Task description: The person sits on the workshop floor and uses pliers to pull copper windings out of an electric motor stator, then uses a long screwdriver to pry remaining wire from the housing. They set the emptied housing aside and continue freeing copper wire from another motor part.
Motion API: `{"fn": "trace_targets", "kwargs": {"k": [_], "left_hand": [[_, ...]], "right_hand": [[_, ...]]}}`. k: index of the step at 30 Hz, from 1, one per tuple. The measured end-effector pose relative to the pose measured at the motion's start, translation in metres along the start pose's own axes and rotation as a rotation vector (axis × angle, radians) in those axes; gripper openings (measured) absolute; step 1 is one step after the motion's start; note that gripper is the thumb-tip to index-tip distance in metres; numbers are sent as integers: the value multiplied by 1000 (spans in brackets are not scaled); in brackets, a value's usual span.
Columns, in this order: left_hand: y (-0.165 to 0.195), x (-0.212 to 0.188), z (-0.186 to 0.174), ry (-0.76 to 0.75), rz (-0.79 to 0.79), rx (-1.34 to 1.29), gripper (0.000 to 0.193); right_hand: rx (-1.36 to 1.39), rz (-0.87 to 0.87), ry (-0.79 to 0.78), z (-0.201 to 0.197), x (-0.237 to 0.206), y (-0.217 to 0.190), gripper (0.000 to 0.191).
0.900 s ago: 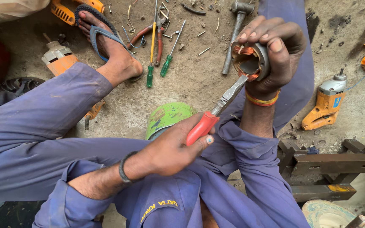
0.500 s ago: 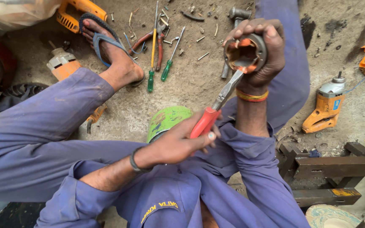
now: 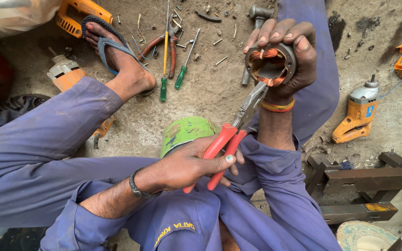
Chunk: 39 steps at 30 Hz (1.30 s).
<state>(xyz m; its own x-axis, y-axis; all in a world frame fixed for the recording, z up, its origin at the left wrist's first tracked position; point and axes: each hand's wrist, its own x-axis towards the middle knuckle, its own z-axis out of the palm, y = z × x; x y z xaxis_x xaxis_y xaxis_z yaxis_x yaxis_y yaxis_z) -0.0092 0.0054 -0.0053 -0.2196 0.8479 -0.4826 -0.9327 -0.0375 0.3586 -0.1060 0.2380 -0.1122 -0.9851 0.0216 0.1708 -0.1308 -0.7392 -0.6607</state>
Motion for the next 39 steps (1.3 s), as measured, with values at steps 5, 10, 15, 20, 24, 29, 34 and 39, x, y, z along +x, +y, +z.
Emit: {"fn": "trace_targets", "kwargs": {"k": [5, 10, 15, 20, 24, 29, 34, 39], "left_hand": [[0, -1, 1, 72, 16, 70, 32], [0, -4, 4, 179, -8, 197, 29], [-1, -4, 3, 165, 97, 224, 28], [2, -6, 4, 221, 37, 290, 31], [5, -8, 9, 265, 10, 325, 37], [4, -8, 11, 339, 89, 506, 46], [-7, -6, 12, 383, 353, 567, 42], [-12, 6, 9, 542, 183, 755, 40]], "right_hand": [[-33, -12, 5, 3, 2, 0, 19], [-124, -12, 58, 11, -1, -4, 18], [-207, -34, 98, 18, -1, -4, 18], [-260, -56, 84, 22, -1, -4, 18], [-294, -72, 82, 22, -1, -4, 19], [-335, -105, 72, 20, 0, -4, 18], [-404, -130, 112, 22, -2, -4, 18], [-459, -28, 268, 31, -4, -7, 19]]}}
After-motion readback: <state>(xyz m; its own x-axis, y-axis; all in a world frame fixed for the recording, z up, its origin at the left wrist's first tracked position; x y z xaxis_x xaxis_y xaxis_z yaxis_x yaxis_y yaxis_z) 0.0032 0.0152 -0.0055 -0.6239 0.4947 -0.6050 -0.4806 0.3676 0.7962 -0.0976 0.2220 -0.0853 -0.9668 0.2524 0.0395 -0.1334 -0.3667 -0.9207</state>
